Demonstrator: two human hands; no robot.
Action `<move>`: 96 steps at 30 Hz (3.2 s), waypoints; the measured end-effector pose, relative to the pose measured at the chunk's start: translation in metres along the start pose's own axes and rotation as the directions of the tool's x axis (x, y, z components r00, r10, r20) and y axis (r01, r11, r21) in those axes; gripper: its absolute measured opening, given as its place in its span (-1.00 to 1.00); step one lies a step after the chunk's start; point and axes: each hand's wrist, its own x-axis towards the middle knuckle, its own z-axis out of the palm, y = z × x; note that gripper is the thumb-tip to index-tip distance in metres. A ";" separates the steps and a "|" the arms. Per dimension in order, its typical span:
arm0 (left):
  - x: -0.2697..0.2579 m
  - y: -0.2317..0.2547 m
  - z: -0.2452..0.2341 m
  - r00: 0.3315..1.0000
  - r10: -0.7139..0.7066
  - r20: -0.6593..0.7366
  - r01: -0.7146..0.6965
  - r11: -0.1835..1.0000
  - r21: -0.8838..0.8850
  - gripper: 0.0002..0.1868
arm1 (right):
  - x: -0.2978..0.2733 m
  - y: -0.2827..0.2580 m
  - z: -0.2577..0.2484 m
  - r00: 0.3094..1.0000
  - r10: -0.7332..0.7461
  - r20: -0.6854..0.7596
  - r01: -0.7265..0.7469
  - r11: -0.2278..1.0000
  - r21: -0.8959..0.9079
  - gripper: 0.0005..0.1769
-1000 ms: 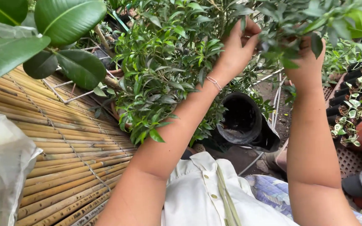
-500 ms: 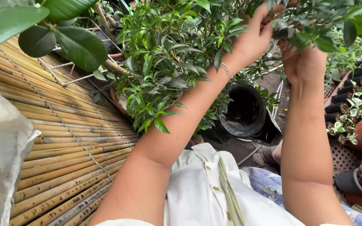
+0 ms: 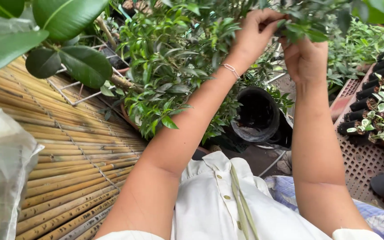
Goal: The person trims a leafy green plant by hand, picking off small leaves and twigs from the branches. The person holds the plant steady with one hand while using the other to remove foliage, working through the dense leaves.
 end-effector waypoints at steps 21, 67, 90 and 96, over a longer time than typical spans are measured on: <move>-0.001 0.031 -0.005 0.991 -0.114 -0.063 0.119 0.990 0.077 -0.92 | 0.006 0.017 -0.023 0.999 -0.042 0.026 0.045 0.992 -0.122 -0.88; -0.008 0.081 -0.028 0.968 -0.250 0.038 0.245 0.964 0.102 -0.86 | -0.012 0.012 -0.005 0.997 -0.032 -0.076 0.048 0.975 0.218 -0.72; -0.008 0.057 -0.033 0.978 -0.205 0.036 0.200 0.972 0.120 -0.71 | 0.009 0.047 -0.022 0.998 0.005 -0.070 0.004 0.991 0.136 -0.90; -0.011 0.049 -0.034 0.986 -0.165 0.031 0.160 0.979 0.124 -0.79 | 0.010 0.048 -0.020 0.995 0.044 -0.091 -0.032 0.991 0.128 -0.91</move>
